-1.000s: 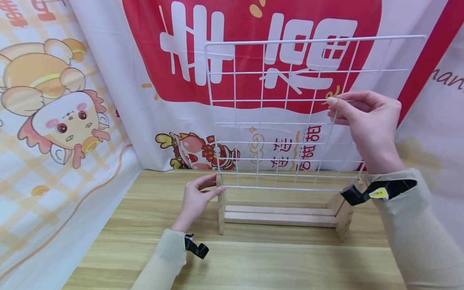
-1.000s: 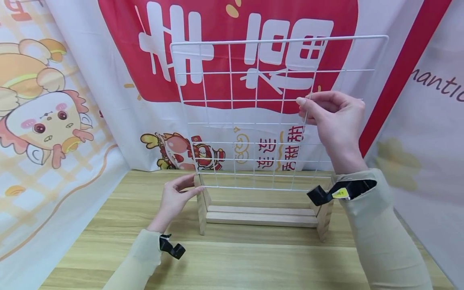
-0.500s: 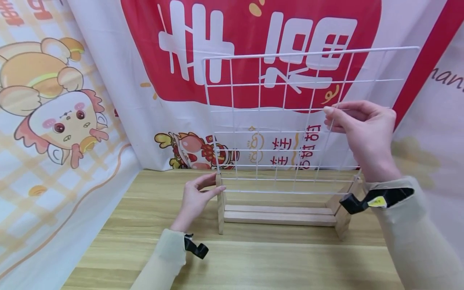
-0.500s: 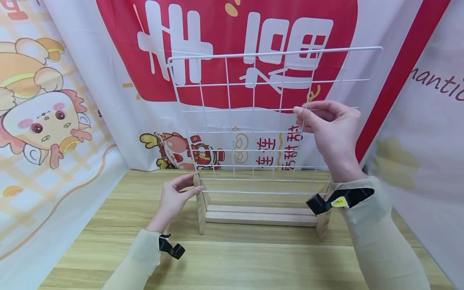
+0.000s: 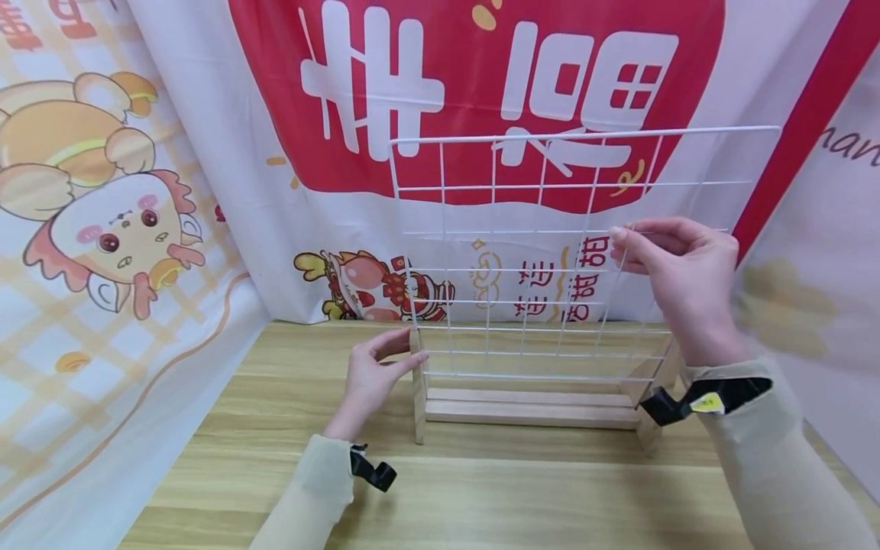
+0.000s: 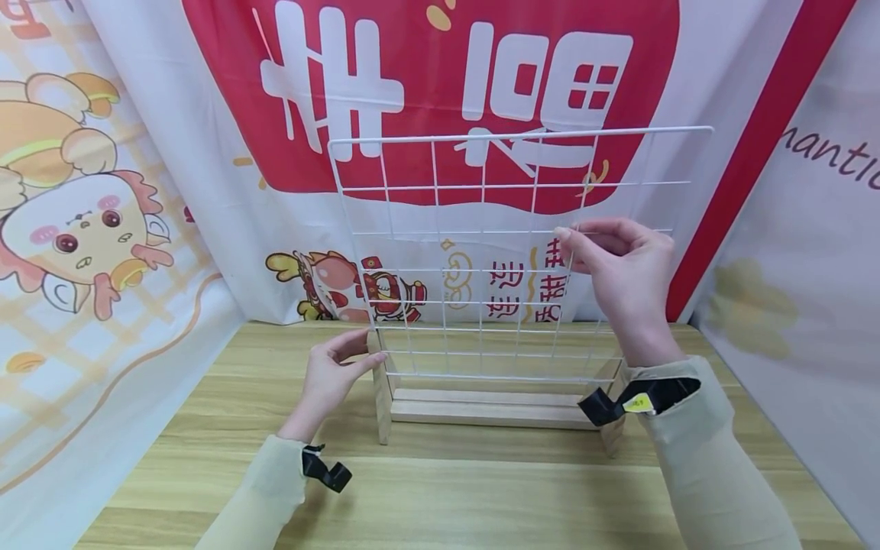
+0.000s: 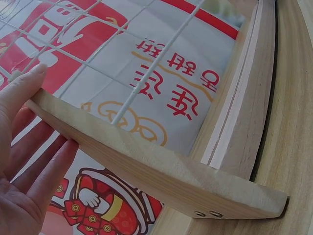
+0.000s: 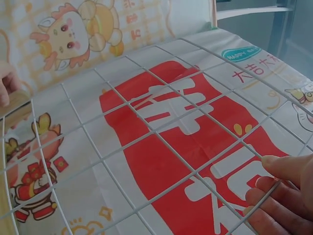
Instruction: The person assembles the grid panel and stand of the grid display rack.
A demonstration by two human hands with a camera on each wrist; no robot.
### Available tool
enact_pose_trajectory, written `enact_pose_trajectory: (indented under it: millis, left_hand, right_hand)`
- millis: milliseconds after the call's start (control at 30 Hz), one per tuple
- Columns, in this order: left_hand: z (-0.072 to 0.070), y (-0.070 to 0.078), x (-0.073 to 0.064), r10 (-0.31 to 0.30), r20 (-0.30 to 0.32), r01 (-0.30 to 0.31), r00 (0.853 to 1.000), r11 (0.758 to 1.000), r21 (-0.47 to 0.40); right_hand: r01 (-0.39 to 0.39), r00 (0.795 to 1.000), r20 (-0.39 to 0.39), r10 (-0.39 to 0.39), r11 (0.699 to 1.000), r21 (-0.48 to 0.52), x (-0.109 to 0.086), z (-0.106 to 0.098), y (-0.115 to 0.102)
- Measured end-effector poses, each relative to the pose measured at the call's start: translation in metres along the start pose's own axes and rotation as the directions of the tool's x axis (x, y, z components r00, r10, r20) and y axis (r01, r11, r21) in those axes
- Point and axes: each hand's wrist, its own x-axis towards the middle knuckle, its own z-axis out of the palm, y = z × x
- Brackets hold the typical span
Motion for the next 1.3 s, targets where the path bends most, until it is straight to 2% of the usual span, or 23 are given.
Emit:
enact_pose_trajectory:
  millis: [67, 200, 300, 467, 567, 667, 767, 867, 1000, 1133, 1300]
  left_hand:
    - [0.0, -0.01, 0.003, 0.0, -0.007, 0.0, 1.0, 1.0, -0.002]
    - [-0.001, -0.016, 0.003, 0.023, -0.016, -0.023, 1.0, 1.0, -0.011]
    - [-0.001, -0.016, 0.002, 0.046, -0.023, -0.047, 0.999, 0.999, -0.018]
    - [0.001, -0.007, 0.002, 0.092, -0.051, -0.096, 0.994, 0.992, -0.08]
    - [0.004, 0.005, 0.005, 0.134, -0.093, -0.146, 0.987, 0.981, -0.131]
    - [0.005, 0.023, 0.008, 0.194, -0.148, -0.216, 0.97, 0.965, -0.151]
    - [0.004, 0.044, 0.014, 0.256, -0.191, -0.281, 0.948, 0.952, -0.122]
    - [0.004, 0.064, 0.022, 0.31, -0.204, -0.334, 0.929, 0.938, -0.097]
    - [0.008, 0.084, 0.031, 0.324, -0.207, -0.345, 0.923, 0.936, -0.074]
    - [0.012, 0.091, 0.036, 0.316, -0.229, -0.335, 0.921, 0.941, -0.049]
    - [0.017, 0.113, 0.028, 0.303, -0.264, -0.314, 0.916, 0.95, 0.0]
  right_hand:
    - [0.002, 1.0, 0.002, -0.002, 1.0, 0.024, -0.001, 0.0, 0.004]
    - [-0.009, 1.0, -0.004, 0.008, 0.999, -0.037, -0.004, -0.001, 0.011]
    - [-0.012, 1.0, -0.011, 0.011, 0.997, -0.077, -0.006, -0.001, 0.017]
    - [0.015, 1.0, -0.01, -0.015, 0.999, -0.034, -0.01, -0.001, 0.026]
    - [0.015, 1.0, -0.009, -0.015, 0.998, -0.053, -0.012, -0.001, 0.03]
    - [0.005, 1.0, -0.014, -0.007, 0.994, -0.11, -0.014, -0.001, 0.033]
    - [0.0, 1.0, -0.015, -0.002, 0.991, -0.137, -0.016, 0.0, 0.036]
    - [0.002, 1.0, -0.014, -0.004, 0.991, -0.134, -0.016, 0.0, 0.038]
    - [0.009, 1.0, -0.015, -0.011, 0.993, -0.118, -0.018, -0.001, 0.039]
    - [0.005, 1.0, -0.013, -0.006, 0.994, -0.107, -0.019, -0.003, 0.041]
    - [0.004, 1.0, -0.008, -0.005, 0.994, -0.106, -0.021, -0.004, 0.041]
